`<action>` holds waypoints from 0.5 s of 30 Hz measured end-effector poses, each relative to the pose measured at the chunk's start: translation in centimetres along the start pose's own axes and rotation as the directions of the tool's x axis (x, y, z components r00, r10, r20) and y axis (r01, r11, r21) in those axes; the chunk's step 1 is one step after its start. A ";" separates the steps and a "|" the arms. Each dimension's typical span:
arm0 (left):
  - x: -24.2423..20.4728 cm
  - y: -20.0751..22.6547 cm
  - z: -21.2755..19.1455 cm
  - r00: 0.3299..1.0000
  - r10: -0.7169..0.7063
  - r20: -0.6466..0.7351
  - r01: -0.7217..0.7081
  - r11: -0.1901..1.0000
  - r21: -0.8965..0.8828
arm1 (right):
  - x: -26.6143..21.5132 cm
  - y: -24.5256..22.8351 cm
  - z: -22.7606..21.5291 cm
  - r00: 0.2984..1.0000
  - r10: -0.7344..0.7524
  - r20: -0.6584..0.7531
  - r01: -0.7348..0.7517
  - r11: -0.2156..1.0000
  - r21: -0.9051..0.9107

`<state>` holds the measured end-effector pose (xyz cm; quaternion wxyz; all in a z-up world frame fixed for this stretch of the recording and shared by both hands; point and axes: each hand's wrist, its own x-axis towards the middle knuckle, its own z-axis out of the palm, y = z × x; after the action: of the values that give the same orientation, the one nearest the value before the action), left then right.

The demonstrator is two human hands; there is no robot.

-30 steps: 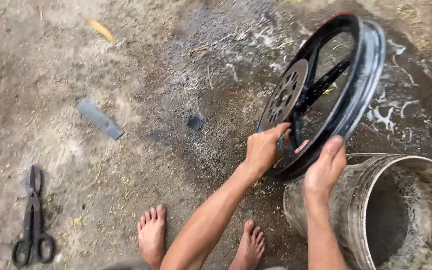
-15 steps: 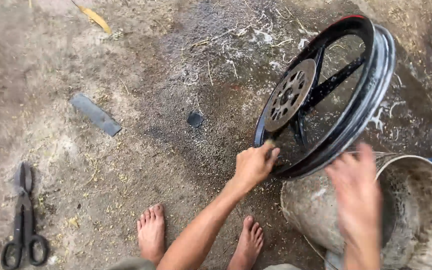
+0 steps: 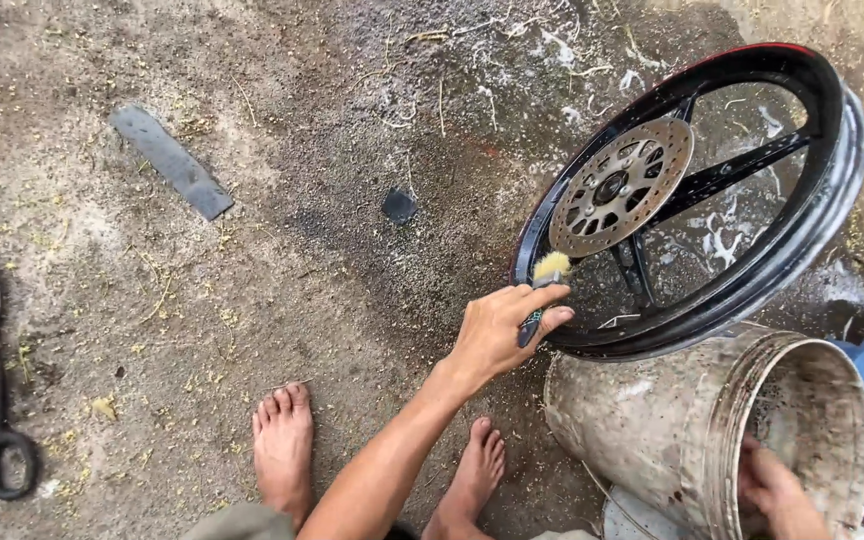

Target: Washing and cleaning a motorcycle wheel rim using a brush, water, and an abrasive pad.

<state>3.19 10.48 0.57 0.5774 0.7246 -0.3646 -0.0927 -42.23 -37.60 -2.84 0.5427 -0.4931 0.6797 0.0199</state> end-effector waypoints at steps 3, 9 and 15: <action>1.5 0.7 0.6 0.984 0.156 -0.091 -0.166 0.978 -0.123 | -5.0 -6.6 0.2 0.960 -0.237 0.150 0.201 0.954 0.223; 4.6 0.9 3.5 0.992 -0.042 0.122 0.098 0.858 -0.505 | -30.1 -21.1 24.2 0.886 -0.409 0.218 0.419 0.908 0.000; 6.3 0.3 2.1 0.996 0.073 0.042 -0.039 0.841 -0.539 | -31.0 -19.8 34.4 0.796 -0.591 0.130 0.567 0.803 0.182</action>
<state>6.46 4.85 2.03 0.7483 0.5196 -0.3626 -0.1962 -6.13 -8.29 16.60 0.6135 -0.6361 0.4438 -0.1483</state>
